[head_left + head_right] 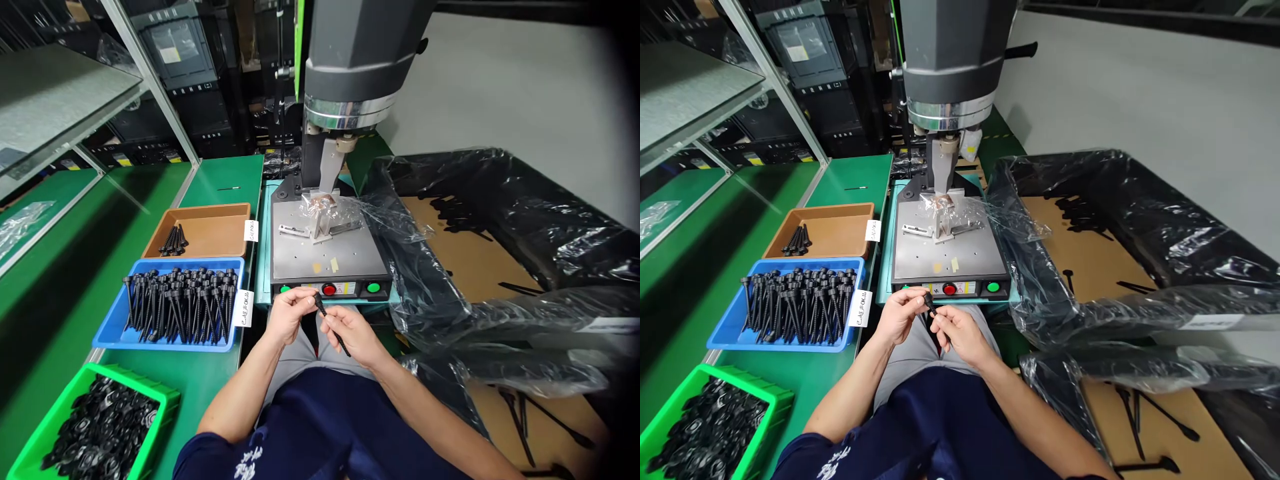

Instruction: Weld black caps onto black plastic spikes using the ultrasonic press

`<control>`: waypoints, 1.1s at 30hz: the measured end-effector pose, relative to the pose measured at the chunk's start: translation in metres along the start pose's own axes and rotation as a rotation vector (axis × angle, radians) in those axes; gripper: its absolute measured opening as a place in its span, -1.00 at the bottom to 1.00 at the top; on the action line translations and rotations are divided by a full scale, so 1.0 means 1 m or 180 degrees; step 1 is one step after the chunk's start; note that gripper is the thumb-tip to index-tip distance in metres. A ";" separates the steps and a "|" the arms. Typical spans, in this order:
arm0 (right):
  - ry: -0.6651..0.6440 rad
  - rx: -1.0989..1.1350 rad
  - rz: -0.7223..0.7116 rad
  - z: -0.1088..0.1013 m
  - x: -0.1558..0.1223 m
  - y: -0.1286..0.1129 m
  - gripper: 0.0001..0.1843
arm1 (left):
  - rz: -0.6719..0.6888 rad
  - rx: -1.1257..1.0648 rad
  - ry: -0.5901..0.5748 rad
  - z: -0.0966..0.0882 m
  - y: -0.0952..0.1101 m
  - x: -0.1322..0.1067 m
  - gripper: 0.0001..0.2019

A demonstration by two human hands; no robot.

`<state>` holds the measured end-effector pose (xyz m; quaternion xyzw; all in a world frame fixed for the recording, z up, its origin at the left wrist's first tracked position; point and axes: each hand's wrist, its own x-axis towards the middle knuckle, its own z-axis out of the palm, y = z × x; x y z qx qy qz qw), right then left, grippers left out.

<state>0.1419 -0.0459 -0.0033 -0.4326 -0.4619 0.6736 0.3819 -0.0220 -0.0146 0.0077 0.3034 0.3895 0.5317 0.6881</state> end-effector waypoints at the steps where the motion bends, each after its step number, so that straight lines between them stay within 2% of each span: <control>1: 0.0019 0.0075 0.0001 0.000 0.001 0.001 -0.65 | 0.0127 0.0075 0.0004 0.001 -0.001 0.001 -0.79; 4: 0.0146 0.0421 -0.0064 0.000 0.007 0.003 -0.62 | 0.0476 0.0426 0.0007 0.005 -0.005 0.004 -0.81; 6: 0.0223 0.0629 -0.0140 -0.002 0.013 0.000 -0.57 | 0.0564 0.0664 -0.0034 0.009 -0.009 0.006 -0.81; 9: 0.0213 0.0751 -0.0151 -0.008 0.023 -0.005 -0.59 | 0.0631 0.1028 -0.0075 0.014 -0.017 0.010 -0.78; 12: 0.0272 0.0865 -0.0050 -0.020 0.035 -0.009 -0.59 | 0.0791 0.1308 0.0001 0.017 -0.017 0.024 -0.76; 15: 0.0586 0.0973 -0.0038 -0.040 0.054 -0.012 -0.55 | 0.1122 0.1502 0.0338 0.019 -0.002 0.055 -0.77; 19: 0.0929 0.1111 -0.0120 -0.069 0.092 -0.022 -0.56 | 0.1482 0.1649 0.0644 0.019 0.032 0.115 -0.77; 22: 0.1031 0.1223 -0.0236 -0.085 0.124 -0.031 -0.59 | 0.1415 0.1705 0.0658 0.021 0.055 0.159 -0.69; 25: 0.1100 0.1314 -0.0280 -0.094 0.155 -0.039 -0.55 | 0.1121 0.1587 0.0449 0.026 0.072 0.189 -0.56; 29: 0.1108 0.1338 -0.0458 -0.101 0.184 -0.049 -0.51 | 0.0613 0.1370 0.0215 0.033 0.084 0.208 -0.47; 33: 0.1069 0.1437 -0.0965 -0.109 0.190 -0.063 -0.51 | 0.0810 0.1303 0.0251 0.039 0.082 0.211 -0.58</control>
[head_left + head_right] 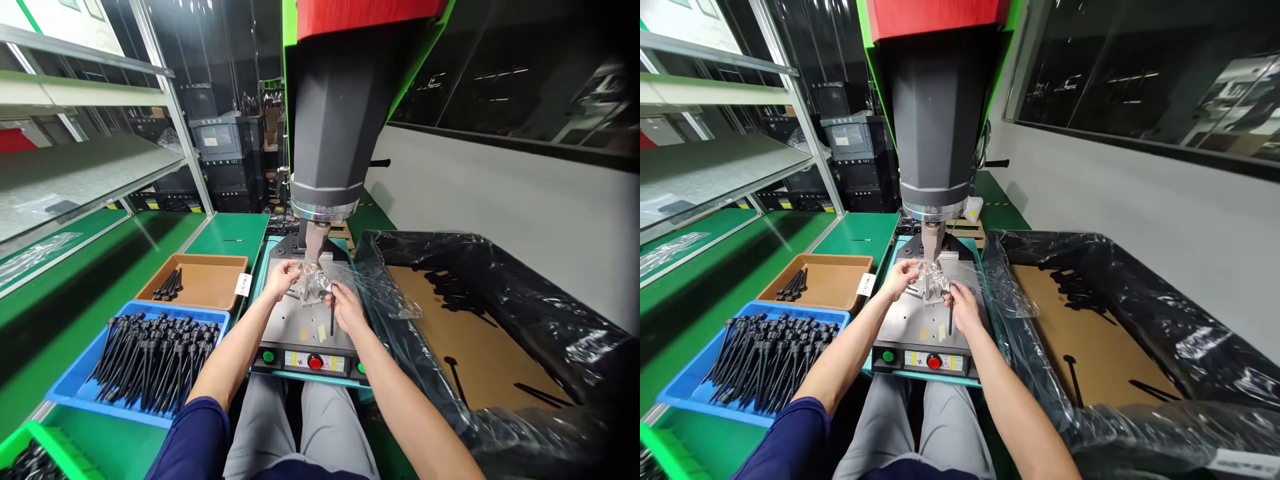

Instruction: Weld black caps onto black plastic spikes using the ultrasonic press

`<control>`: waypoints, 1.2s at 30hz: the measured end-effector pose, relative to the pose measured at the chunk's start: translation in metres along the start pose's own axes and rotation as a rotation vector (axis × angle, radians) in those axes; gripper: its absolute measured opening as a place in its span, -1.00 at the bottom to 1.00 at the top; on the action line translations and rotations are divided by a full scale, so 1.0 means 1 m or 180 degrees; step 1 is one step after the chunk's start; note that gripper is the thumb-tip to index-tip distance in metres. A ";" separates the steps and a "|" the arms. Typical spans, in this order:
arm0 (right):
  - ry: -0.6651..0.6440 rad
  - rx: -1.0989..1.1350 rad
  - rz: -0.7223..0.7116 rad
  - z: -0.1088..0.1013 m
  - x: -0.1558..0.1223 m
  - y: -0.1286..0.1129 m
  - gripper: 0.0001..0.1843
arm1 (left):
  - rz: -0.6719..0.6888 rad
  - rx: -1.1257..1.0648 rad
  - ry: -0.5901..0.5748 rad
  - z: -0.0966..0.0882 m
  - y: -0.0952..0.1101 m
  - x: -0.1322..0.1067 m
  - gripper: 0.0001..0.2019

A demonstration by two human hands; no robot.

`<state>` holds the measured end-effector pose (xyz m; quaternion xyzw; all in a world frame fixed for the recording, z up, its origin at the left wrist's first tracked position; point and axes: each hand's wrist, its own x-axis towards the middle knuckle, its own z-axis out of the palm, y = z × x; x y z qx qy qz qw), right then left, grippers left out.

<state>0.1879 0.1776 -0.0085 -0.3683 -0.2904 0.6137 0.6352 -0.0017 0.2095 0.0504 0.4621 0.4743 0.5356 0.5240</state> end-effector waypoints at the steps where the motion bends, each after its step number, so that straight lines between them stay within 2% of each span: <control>1: -0.0066 0.0063 -0.0150 -0.001 0.000 -0.004 -0.52 | 0.0085 -0.0040 -0.0046 0.002 -0.001 -0.002 -0.60; 3: -0.0190 0.0112 -0.0362 -0.004 -0.001 -0.011 -0.55 | 0.0191 -0.0139 -0.0196 0.006 -0.004 -0.009 -0.60; 5: -0.0300 -0.0025 -0.0357 -0.006 -0.004 -0.012 -0.58 | 0.0170 -0.0197 -0.0255 0.010 -0.008 -0.017 -0.58; 8: -0.0346 -0.0560 -0.0215 -0.004 -0.006 -0.003 -0.56 | 0.0122 -0.0145 -0.0175 0.012 -0.013 -0.025 -0.56; 10: -0.0344 -0.0957 -0.0309 0.000 -0.005 0.006 -0.52 | 0.0111 -0.0052 -0.0130 0.012 -0.014 -0.027 -0.54; 14: -0.0195 -0.1628 -0.0971 0.013 0.004 0.012 -0.55 | 0.0100 0.0114 -0.0037 0.011 -0.011 -0.027 -0.41; 17: -0.0059 -0.1982 -0.1602 0.023 0.011 0.005 -0.63 | 0.0107 0.0146 0.0009 0.014 -0.005 -0.027 -0.36; 20: -0.0043 -0.2157 -0.1900 0.031 0.017 -0.004 -0.64 | 0.0109 0.0116 0.0021 0.017 -0.002 -0.027 -0.36; 23: -0.0017 -0.2279 -0.1893 0.036 0.024 -0.008 -0.67 | 0.0180 0.0049 0.0028 0.017 -0.004 -0.027 -0.36; 27: -0.0193 -0.2222 -0.1820 0.040 0.031 -0.006 -0.70 | 0.0312 -0.0013 0.0007 0.014 -0.008 -0.025 -0.35; 36: -0.0295 -0.2238 -0.1703 0.048 0.041 -0.012 -0.75 | 0.0273 -0.0008 -0.0017 0.013 -0.012 -0.023 -0.33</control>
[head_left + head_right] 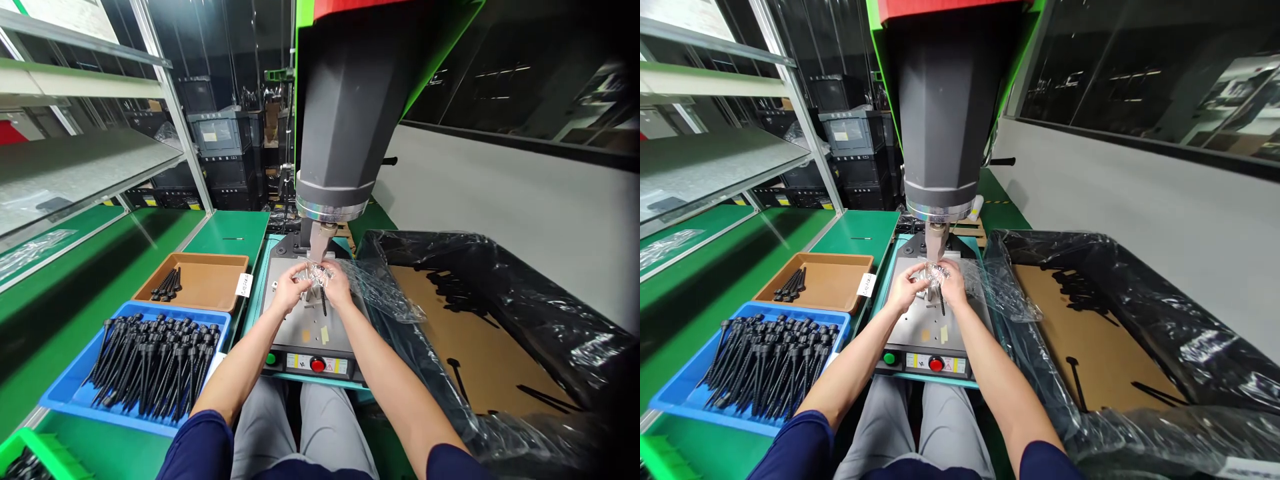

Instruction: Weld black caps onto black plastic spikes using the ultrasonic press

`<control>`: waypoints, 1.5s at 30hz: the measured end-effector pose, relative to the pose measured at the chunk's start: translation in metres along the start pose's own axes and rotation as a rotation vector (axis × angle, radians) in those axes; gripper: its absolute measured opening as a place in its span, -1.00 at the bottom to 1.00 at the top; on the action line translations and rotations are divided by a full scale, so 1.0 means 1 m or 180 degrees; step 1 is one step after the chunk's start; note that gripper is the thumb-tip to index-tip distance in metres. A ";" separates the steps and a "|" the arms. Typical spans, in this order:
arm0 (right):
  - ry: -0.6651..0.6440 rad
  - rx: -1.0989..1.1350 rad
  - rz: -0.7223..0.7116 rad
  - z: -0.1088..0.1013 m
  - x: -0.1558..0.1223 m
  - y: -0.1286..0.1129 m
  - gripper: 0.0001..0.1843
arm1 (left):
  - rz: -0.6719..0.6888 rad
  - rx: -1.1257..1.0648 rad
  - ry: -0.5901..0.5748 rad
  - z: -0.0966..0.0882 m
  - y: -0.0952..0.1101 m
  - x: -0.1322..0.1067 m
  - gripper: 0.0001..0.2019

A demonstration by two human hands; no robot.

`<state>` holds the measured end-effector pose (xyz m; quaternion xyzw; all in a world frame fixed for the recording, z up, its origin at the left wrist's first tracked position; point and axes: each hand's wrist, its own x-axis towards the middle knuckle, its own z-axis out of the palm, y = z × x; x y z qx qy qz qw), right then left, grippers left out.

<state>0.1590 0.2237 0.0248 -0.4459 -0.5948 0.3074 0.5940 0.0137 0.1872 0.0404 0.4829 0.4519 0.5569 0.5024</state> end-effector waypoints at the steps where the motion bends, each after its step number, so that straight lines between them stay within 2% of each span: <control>1: -0.0002 -0.0042 0.0019 0.000 0.001 0.001 -0.73 | 0.0002 -0.0007 -0.0005 0.000 -0.001 0.000 -0.33; 5: 0.0122 0.0025 0.0257 0.005 0.006 0.006 -0.62 | -0.0030 -0.0023 0.0008 0.000 -0.004 0.002 -0.34; 10: -0.0022 0.0483 0.0612 0.010 0.013 0.013 -0.54 | -0.0063 -0.0075 0.0099 0.002 -0.002 0.004 -0.32; 15: -0.0156 -0.0075 0.0387 -0.001 0.015 0.018 -0.66 | -0.0105 -0.0067 0.0091 0.000 0.002 0.003 -0.31; 18: -0.0187 -0.0065 0.0314 -0.004 0.017 0.023 -0.69 | -0.0099 -0.0102 0.0082 0.000 0.002 0.002 -0.33; 23: -0.0060 -0.0088 0.0229 0.002 0.021 0.027 -0.69 | -0.0076 -0.0181 0.0057 0.000 0.000 0.001 -0.35; 28: -0.0001 -0.0071 0.0123 0.004 0.016 0.022 -0.71 | -0.0125 -0.0209 0.0055 -0.001 0.000 0.000 -0.35; 32: -0.0059 -0.0046 0.0202 0.001 0.011 0.019 -0.75 | -0.0099 -0.0151 0.0053 -0.002 -0.001 -0.001 -0.35; 41: 0.0127 0.0911 0.0534 0.013 0.017 0.026 -0.62 | -0.0101 -0.0104 0.0038 -0.002 -0.002 0.001 -0.34; 45: 0.0120 0.1186 0.0716 0.006 0.006 0.038 -0.48 | -0.0035 0.0054 0.0026 -0.001 -0.001 0.001 -0.39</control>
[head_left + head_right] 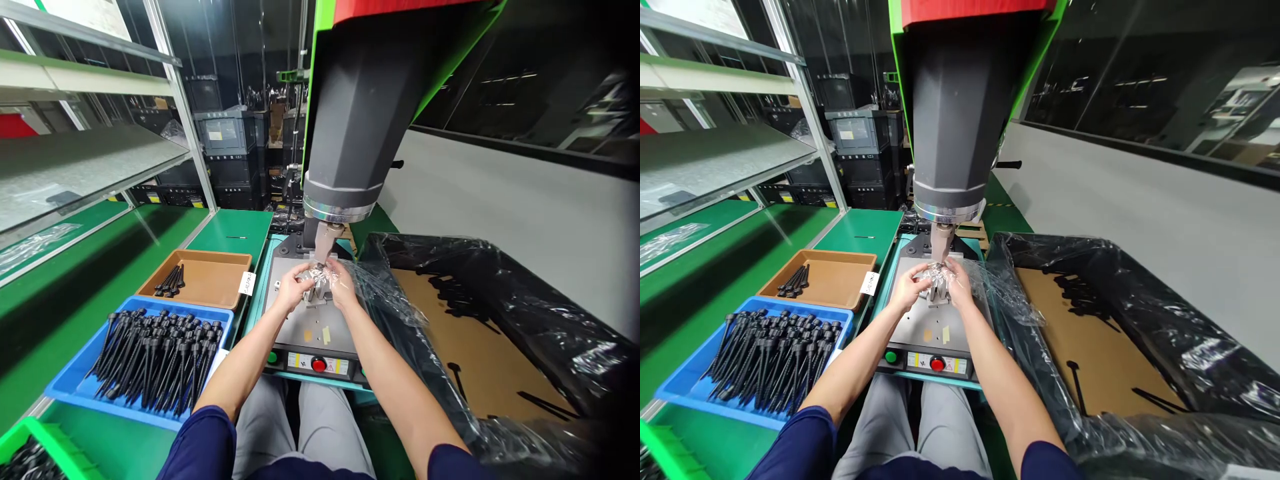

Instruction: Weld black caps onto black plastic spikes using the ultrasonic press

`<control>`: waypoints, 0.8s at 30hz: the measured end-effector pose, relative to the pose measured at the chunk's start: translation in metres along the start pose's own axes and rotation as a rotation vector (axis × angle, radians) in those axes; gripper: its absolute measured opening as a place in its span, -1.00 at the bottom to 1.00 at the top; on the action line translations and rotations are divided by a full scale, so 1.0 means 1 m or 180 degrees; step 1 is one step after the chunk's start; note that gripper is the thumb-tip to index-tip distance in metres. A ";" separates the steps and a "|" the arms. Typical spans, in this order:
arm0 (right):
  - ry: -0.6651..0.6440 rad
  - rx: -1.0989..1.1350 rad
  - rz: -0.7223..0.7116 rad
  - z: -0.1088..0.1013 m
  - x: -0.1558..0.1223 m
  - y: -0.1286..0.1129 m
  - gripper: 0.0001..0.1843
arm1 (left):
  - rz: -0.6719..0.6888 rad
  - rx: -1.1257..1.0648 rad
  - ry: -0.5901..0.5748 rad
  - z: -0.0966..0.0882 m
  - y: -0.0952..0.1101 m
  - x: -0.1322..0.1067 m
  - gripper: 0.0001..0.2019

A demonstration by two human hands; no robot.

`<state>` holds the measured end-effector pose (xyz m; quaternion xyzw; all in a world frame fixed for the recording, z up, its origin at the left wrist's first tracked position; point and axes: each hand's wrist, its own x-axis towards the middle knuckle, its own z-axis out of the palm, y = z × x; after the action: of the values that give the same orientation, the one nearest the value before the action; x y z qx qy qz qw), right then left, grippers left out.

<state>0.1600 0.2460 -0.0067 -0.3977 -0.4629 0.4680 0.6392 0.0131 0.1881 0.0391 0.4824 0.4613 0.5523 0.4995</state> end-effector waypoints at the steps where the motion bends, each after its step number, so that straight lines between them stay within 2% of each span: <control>1: 0.0041 0.0048 0.0081 -0.005 -0.002 0.002 -0.44 | 0.0015 0.0058 -0.0009 0.001 0.000 0.000 -0.40; 5: 0.0339 0.0198 0.0298 -0.032 0.000 0.003 -0.37 | 0.0199 0.0358 0.0018 0.004 -0.003 0.003 -0.49; 8: 0.0506 0.0277 0.0301 -0.050 0.009 -0.003 -0.37 | 0.0483 0.0549 0.0005 0.006 -0.006 0.007 -0.54; 11: 0.0563 0.0211 0.0316 -0.062 0.015 -0.006 -0.35 | 0.0578 0.0660 -0.0026 0.007 -0.010 0.009 -0.55; 16: 0.0456 0.0072 0.0522 -0.070 0.006 0.003 -0.42 | 0.0517 0.0744 -0.0028 0.007 -0.014 0.010 -0.49; 20: 0.0536 0.0165 0.0768 -0.071 -0.010 0.013 -0.51 | 0.0541 0.0713 -0.0055 0.006 -0.016 0.011 -0.48; 24: 0.0530 0.0280 0.0856 -0.073 -0.021 0.019 -0.51 | 0.0517 0.0516 -0.0066 0.005 -0.015 0.007 -0.44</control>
<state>0.2230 0.2250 -0.0478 -0.4650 -0.3300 0.5346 0.6237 0.0193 0.1963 0.0257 0.5626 0.4587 0.5468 0.4172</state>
